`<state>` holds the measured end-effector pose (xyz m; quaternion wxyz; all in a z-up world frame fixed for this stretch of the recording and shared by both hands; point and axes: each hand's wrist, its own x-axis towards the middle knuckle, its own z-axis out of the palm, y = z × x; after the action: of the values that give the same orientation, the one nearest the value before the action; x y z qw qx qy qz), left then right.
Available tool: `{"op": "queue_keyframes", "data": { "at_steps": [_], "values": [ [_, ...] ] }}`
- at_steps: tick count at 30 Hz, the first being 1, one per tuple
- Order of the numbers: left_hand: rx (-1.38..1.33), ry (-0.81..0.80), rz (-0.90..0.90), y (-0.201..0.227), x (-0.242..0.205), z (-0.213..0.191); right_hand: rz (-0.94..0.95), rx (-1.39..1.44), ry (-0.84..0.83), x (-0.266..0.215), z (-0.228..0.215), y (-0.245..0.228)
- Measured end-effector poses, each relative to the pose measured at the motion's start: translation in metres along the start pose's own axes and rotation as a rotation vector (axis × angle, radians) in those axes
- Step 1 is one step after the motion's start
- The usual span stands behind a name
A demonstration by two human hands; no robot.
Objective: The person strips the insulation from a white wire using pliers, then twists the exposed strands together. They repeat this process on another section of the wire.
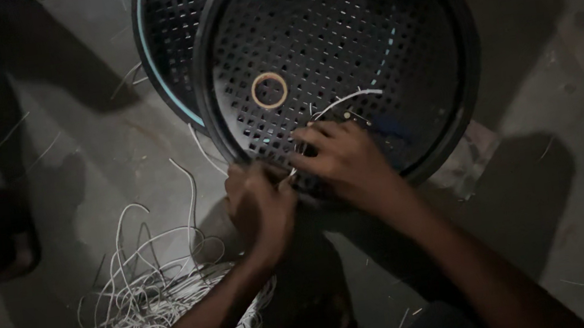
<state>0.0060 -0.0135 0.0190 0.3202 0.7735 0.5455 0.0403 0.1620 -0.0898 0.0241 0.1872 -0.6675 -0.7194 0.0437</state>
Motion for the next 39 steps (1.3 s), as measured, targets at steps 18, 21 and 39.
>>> {"op": "queue_keyframes", "data": {
  "at_steps": [18,21,39],
  "values": [
    [-0.759,-0.178,-0.486,-0.021,0.027,0.005,0.103,-0.085,0.075,-0.005,0.027,-0.015],
    [-0.421,-0.519,-0.492,-0.029,0.032,-0.004,0.135,-0.072,0.085,-0.003,0.023,-0.020],
    [-0.866,-0.502,-0.604,-0.025,0.020,-0.018,0.177,-0.026,-0.010,-0.005,0.021,-0.018]
  ]
}}
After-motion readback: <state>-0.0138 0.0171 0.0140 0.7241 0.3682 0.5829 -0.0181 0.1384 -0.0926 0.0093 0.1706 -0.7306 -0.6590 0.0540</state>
